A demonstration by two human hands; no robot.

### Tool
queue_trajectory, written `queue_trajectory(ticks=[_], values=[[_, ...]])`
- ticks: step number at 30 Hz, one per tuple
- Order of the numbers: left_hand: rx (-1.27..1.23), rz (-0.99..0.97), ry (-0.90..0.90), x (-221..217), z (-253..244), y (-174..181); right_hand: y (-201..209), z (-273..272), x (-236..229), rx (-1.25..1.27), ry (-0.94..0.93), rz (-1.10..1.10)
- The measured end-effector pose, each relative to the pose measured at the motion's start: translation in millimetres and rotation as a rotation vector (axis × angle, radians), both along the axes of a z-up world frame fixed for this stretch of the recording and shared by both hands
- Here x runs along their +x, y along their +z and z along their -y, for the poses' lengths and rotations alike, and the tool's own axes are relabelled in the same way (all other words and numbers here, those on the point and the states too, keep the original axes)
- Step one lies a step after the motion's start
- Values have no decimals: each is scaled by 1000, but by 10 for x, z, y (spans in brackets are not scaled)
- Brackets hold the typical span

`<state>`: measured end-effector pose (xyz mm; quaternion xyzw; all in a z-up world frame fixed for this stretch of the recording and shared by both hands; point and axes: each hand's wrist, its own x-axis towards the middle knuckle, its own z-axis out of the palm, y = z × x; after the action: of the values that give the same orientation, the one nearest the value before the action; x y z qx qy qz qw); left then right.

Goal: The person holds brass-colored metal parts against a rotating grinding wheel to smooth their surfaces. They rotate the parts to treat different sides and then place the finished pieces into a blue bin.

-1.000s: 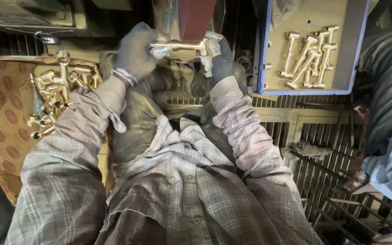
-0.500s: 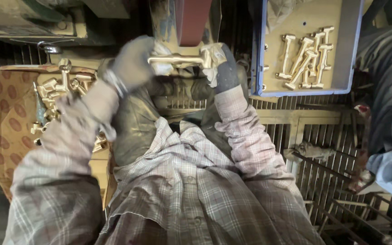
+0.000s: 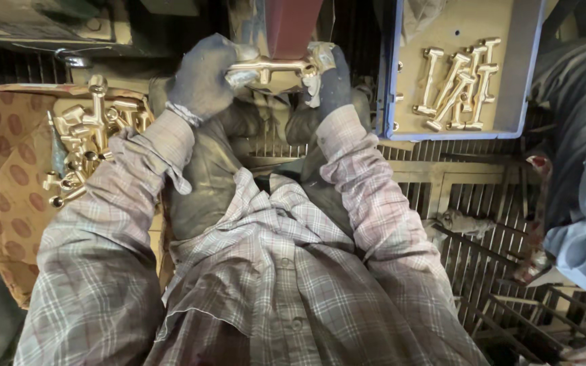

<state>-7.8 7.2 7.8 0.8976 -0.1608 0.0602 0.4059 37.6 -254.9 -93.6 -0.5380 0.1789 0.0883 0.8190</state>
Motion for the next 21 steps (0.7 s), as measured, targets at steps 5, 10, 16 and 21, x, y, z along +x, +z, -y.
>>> queue_trajectory(ticks=[5,10,16,21], values=[[-34,-172,44,67,-20,-104,-153,-16,17,87,34,-80],[-17,-415,82,241,-70,-233,-227,63,-16,161,90,-96],[-631,-969,140,422,-105,-571,-262,63,-40,27,125,-321],[-483,-934,-1,647,-181,-604,-132,88,43,7,193,-282]])
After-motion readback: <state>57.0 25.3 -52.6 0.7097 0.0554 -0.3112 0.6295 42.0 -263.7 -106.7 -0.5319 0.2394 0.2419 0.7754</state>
